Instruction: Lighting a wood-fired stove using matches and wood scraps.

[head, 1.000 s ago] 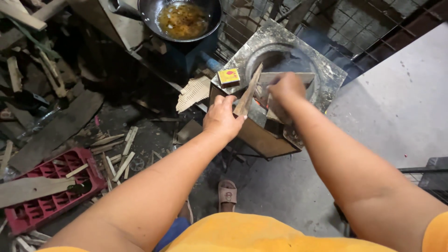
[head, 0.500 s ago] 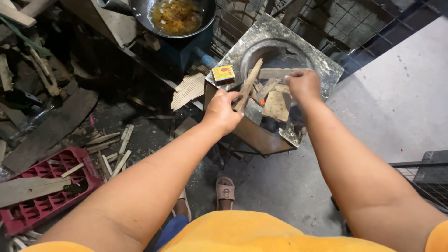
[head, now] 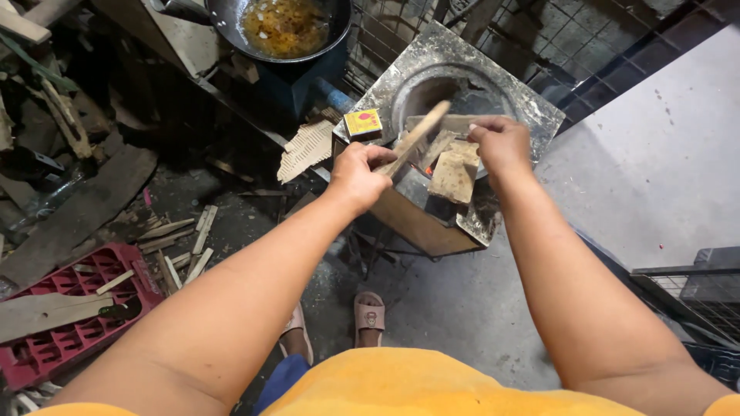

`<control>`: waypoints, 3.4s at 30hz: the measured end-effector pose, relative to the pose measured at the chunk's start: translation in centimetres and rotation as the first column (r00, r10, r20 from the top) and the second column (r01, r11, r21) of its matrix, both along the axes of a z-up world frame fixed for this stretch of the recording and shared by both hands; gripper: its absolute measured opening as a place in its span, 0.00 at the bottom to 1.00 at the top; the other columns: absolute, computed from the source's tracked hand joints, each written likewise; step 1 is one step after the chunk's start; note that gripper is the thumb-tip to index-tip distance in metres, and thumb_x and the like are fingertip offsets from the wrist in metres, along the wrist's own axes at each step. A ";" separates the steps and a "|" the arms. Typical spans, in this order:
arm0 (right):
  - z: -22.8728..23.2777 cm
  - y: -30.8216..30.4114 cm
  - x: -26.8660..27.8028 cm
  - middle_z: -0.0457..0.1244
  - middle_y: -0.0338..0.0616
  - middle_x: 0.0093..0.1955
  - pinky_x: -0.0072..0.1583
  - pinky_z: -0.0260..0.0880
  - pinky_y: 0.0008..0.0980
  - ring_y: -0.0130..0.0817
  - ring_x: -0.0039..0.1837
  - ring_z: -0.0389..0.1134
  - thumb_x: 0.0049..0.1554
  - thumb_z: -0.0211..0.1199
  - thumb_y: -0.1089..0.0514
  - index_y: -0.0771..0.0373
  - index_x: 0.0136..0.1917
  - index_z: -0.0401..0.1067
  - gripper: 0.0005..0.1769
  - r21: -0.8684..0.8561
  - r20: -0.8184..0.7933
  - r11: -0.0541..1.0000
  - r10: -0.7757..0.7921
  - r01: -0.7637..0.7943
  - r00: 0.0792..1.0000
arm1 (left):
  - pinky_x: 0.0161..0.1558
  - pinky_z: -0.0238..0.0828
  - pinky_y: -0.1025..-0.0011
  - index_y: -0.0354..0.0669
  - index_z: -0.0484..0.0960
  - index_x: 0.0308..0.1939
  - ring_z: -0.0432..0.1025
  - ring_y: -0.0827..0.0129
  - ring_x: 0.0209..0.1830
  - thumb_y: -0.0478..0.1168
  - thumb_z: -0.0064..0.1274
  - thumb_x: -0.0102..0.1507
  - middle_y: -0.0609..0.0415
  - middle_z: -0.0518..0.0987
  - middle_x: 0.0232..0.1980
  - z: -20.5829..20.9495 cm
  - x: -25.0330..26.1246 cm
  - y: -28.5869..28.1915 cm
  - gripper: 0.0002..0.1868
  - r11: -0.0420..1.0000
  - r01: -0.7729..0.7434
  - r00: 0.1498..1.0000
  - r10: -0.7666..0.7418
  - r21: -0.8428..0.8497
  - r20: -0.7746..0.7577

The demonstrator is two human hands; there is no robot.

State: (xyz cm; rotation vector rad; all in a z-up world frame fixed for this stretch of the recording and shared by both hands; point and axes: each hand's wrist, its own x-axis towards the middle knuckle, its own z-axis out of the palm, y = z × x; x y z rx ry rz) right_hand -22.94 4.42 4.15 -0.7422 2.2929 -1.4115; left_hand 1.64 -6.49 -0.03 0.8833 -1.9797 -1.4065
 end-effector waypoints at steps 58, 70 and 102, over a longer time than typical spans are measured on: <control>1.3 -1.3 -4.6 0.66 0.45 0.56 0.59 0.69 0.45 0.49 0.61 0.67 0.48 0.70 0.58 0.46 0.60 0.79 0.25 0.707 -0.518 0.696 0.630 -0.124 0.578 | 0.54 0.71 0.53 0.40 0.77 0.51 0.69 0.45 0.56 0.38 0.57 0.55 0.41 0.69 0.54 3.8 0.0 4.2 0.20 0.875 0.115 0.919 0.086 -0.471 0.385; 0.8 -2.1 -5.6 0.67 0.47 0.57 0.61 0.69 0.42 0.49 0.60 0.68 0.47 0.72 0.56 0.46 0.61 0.80 0.26 0.685 -0.543 0.721 0.601 -0.104 0.587 | 0.51 0.74 0.61 0.42 0.84 0.52 0.75 0.54 0.49 0.41 0.63 0.54 0.49 0.75 0.49 4.3 5.0 5.9 0.22 0.874 -0.139 0.990 0.134 -0.466 -0.045; 0.8 -3.7 -8.1 0.69 0.42 0.61 0.62 0.70 0.41 0.45 0.60 0.71 0.41 0.78 0.50 0.42 0.60 0.80 0.31 0.801 -0.357 0.593 0.582 -0.080 0.731 | 0.49 0.76 0.65 0.40 0.83 0.49 0.77 0.56 0.47 0.38 0.62 0.53 0.49 0.77 0.48 3.6 11.6 7.2 0.20 0.849 -0.227 0.973 0.219 -0.477 -0.074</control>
